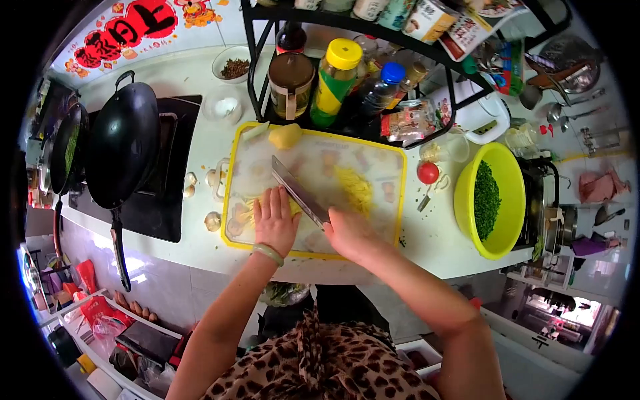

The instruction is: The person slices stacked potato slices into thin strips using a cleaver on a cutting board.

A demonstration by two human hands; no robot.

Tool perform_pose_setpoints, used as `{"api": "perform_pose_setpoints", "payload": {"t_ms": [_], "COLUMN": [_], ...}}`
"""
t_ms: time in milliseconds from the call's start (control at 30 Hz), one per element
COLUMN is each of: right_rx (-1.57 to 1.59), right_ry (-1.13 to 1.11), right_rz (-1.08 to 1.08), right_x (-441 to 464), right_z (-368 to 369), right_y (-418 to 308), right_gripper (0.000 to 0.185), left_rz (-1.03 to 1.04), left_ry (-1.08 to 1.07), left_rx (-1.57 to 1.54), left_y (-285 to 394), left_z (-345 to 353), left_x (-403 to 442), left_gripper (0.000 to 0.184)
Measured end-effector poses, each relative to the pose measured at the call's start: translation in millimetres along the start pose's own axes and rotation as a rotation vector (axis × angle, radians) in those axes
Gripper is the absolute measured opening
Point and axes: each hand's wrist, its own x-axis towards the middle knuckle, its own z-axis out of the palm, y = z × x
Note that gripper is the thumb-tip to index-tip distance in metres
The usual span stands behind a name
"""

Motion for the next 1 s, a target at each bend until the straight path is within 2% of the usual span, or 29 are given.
{"api": "perform_pose_setpoints", "payload": {"t_ms": [133, 200, 233, 300, 533, 633, 833, 933, 1000], "right_rx": [-0.012, -0.004, 0.000, 0.075, 0.003, -0.001, 0.051, 0.000, -0.003], "right_ry": [0.078, 0.246, 0.258, 0.238, 0.177, 0.113, 0.034, 0.006, 0.197], "right_rz": [-0.048, -0.022, -0.013, -0.010, -0.031, -0.094, -0.057, -0.008, 0.004], "right_x": [25, 33, 34, 37, 7, 2, 11, 24, 27], "right_z": [35, 50, 50, 39, 11, 10, 14, 30, 47], "right_y": [6, -4, -6, -8, 8, 12, 8, 2, -5], "right_gripper": [0.027, 0.029, 0.029, 0.025, 0.027, 0.026, 0.023, 0.027, 0.027], "left_rz": [0.008, 0.033, 0.026, 0.046, 0.018, 0.015, 0.015, 0.012, 0.030], "left_ry": [0.001, -0.002, -0.002, 0.033, 0.062, 0.069, 0.023, 0.012, 0.019], "left_rx": [-0.003, 0.002, -0.003, -0.009, -0.013, -0.027, -0.019, -0.025, -0.013], "left_y": [0, -1, -1, 0, -1, 0, -1, -1, -2], "left_z": [0, 0, 0, -2, -1, -2, -1, 0, 1], "left_x": [0, -4, -5, 1, -1, -1, 0, -2, -4], "left_gripper": [0.071, 0.071, 0.071, 0.072, 0.074, 0.072, 0.069, 0.070, 0.072]}}
